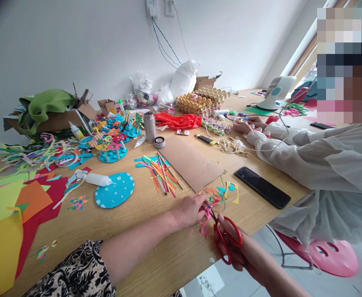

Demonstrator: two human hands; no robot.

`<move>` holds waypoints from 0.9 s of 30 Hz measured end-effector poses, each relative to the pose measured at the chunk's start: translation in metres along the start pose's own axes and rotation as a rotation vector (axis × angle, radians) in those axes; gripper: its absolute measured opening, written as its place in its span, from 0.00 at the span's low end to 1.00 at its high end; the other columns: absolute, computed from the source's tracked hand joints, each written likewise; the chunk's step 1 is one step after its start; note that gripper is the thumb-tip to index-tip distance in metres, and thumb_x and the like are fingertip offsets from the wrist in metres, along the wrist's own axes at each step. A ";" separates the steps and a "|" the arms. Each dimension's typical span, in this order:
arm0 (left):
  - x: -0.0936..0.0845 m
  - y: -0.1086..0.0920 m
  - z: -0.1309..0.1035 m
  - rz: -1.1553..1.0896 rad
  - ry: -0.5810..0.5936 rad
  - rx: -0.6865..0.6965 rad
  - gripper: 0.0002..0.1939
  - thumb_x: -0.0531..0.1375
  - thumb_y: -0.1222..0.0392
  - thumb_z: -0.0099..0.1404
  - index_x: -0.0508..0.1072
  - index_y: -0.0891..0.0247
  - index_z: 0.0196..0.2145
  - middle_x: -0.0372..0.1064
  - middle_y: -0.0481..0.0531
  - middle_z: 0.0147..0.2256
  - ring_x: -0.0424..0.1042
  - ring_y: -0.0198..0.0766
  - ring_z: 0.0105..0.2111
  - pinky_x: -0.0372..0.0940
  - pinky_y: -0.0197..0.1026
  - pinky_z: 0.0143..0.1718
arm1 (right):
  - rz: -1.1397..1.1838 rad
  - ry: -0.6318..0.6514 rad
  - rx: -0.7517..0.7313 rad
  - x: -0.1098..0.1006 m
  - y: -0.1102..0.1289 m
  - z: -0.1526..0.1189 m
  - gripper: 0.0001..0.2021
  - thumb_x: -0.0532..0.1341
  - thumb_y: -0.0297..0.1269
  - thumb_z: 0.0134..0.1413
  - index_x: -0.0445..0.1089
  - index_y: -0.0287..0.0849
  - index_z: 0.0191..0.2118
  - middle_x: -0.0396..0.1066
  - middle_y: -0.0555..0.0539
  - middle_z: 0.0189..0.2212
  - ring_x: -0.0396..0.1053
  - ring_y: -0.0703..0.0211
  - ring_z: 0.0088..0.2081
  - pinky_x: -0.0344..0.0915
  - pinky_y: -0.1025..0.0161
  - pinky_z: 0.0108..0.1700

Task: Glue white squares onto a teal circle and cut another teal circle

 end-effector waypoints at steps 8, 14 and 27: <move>-0.003 0.012 0.003 -0.261 0.041 -0.086 0.09 0.56 0.62 0.62 0.77 0.64 0.33 0.76 0.51 0.32 0.73 0.38 0.34 0.66 0.39 0.40 | 0.023 0.029 -0.015 0.009 0.005 -0.001 0.25 0.56 0.62 0.51 0.66 0.41 0.27 0.61 0.54 0.13 0.45 0.74 0.13 0.40 0.75 0.14; 0.013 0.033 0.010 -0.526 0.015 -0.245 0.13 0.63 0.68 0.55 0.76 0.69 0.41 0.77 0.56 0.37 0.74 0.35 0.35 0.68 0.36 0.39 | 0.099 0.100 -0.052 0.016 0.004 0.003 0.25 0.54 0.60 0.54 0.66 0.40 0.26 0.63 0.53 0.13 0.44 0.73 0.13 0.42 0.74 0.14; 0.028 0.043 0.014 -1.009 0.034 -0.369 0.12 0.70 0.59 0.49 0.77 0.69 0.29 0.74 0.50 0.26 0.74 0.37 0.29 0.68 0.43 0.40 | 0.074 0.189 -0.172 0.019 0.013 0.003 0.30 0.51 0.64 0.55 0.65 0.40 0.22 0.62 0.52 0.16 0.47 0.72 0.15 0.49 0.71 0.15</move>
Point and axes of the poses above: each hand's wrist, its own z-axis towards the middle knuckle, its own x-axis out of the palm, y = z × x, the point moved 8 cm from there along z, towards the middle knuckle
